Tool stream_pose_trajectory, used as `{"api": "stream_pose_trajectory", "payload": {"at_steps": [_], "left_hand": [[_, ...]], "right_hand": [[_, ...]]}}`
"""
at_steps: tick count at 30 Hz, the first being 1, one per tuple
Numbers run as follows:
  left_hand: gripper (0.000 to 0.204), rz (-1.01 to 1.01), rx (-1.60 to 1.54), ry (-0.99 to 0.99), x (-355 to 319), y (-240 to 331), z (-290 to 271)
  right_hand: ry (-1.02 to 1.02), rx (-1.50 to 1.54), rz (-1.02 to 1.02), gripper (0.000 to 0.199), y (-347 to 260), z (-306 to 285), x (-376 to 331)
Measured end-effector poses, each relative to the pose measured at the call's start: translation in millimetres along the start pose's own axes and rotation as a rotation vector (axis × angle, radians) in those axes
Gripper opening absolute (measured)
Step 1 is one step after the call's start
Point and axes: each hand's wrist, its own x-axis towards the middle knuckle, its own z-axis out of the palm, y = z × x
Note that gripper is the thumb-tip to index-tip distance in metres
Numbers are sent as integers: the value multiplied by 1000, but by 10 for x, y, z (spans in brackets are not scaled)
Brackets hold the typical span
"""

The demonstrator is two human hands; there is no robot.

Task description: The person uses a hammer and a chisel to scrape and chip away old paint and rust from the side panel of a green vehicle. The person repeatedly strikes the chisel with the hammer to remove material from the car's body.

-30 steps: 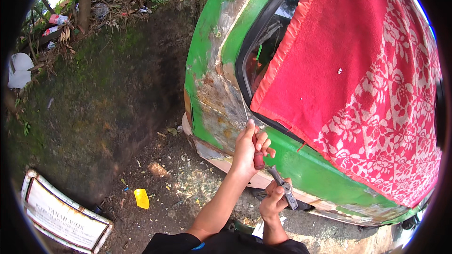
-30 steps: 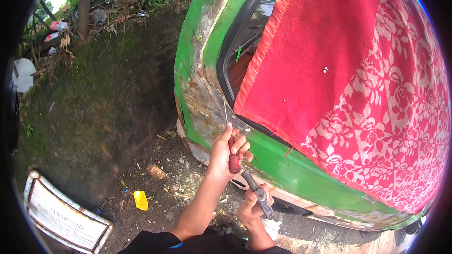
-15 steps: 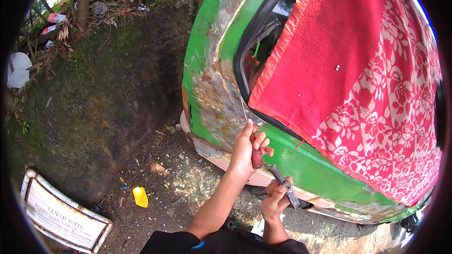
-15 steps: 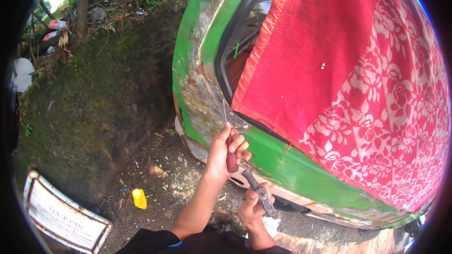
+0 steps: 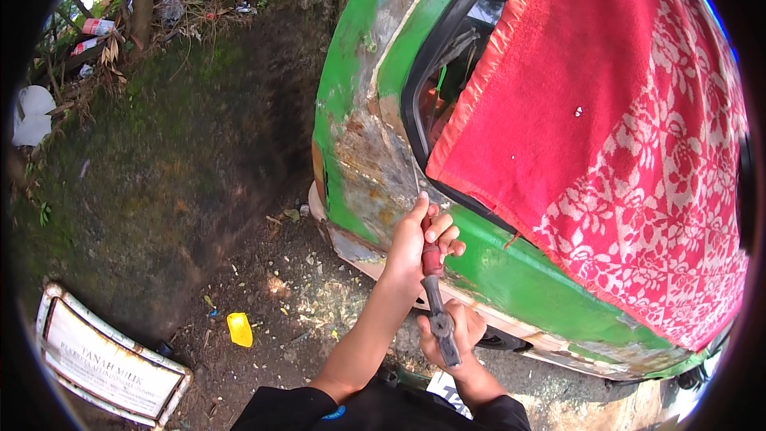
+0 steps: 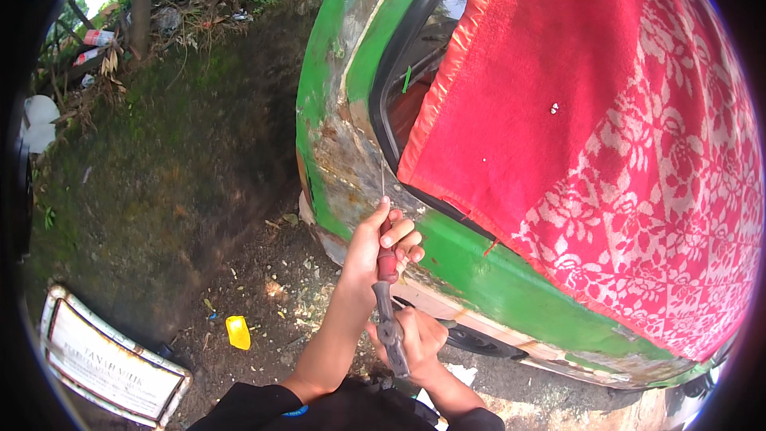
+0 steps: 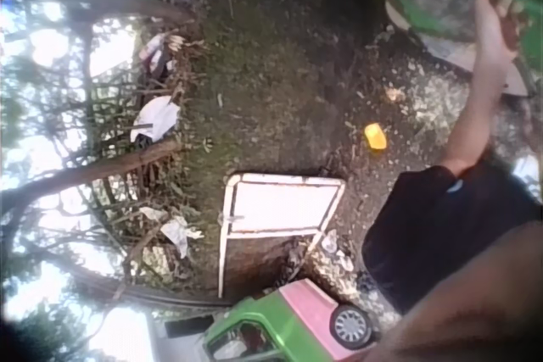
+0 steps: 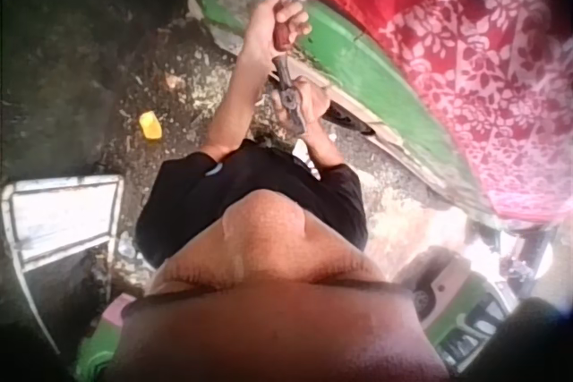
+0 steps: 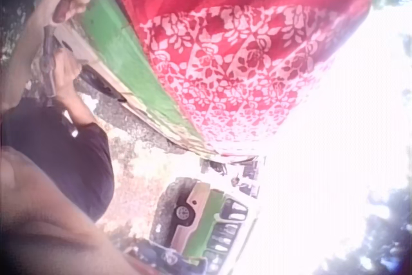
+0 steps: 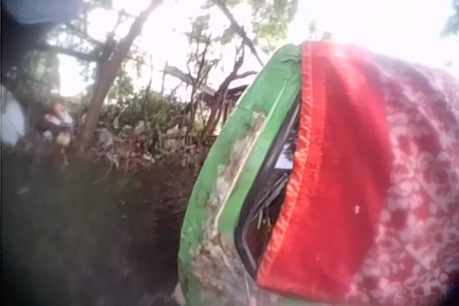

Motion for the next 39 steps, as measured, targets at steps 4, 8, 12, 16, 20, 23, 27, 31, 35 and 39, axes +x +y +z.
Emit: {"api": "stream_pose_trajectory", "payload": {"at_steps": [4,8,12,16,20,23,27,31,35,39], "left_hand": [[32,-10,6,-11,12,22,-34],[32,-18,-29,-18,7,31,-18],[33,-39,-19,-45,-48,83,-36],[33,-62,-49,-23,-89,85,43],[33,-108,-89,-64,-141,214,15],[33,-141,-94,-92,-154,302,-28],[34,-188,-114,-134,-142,362,-101],[34,-191,-51,-127,-128,427,-93],[34,-196,-64,-179,-123,467,-164],[34,-192,-25,-120,-88,447,-99]], "right_hand": [[99,47,-38,41,-23,-42,-50],[169,83,-113,43,-2,-54,-71],[124,44,-17,43,45,-31,-105],[94,51,6,41,2,-35,-50],[22,35,6,40,-36,-30,64],[-22,28,-96,41,-108,-85,168],[-58,17,-326,44,-220,-73,280],[-113,-97,-216,44,-164,66,307],[-50,8,-400,47,-313,-109,317],[-162,-120,-186,43,-160,54,365]]}}
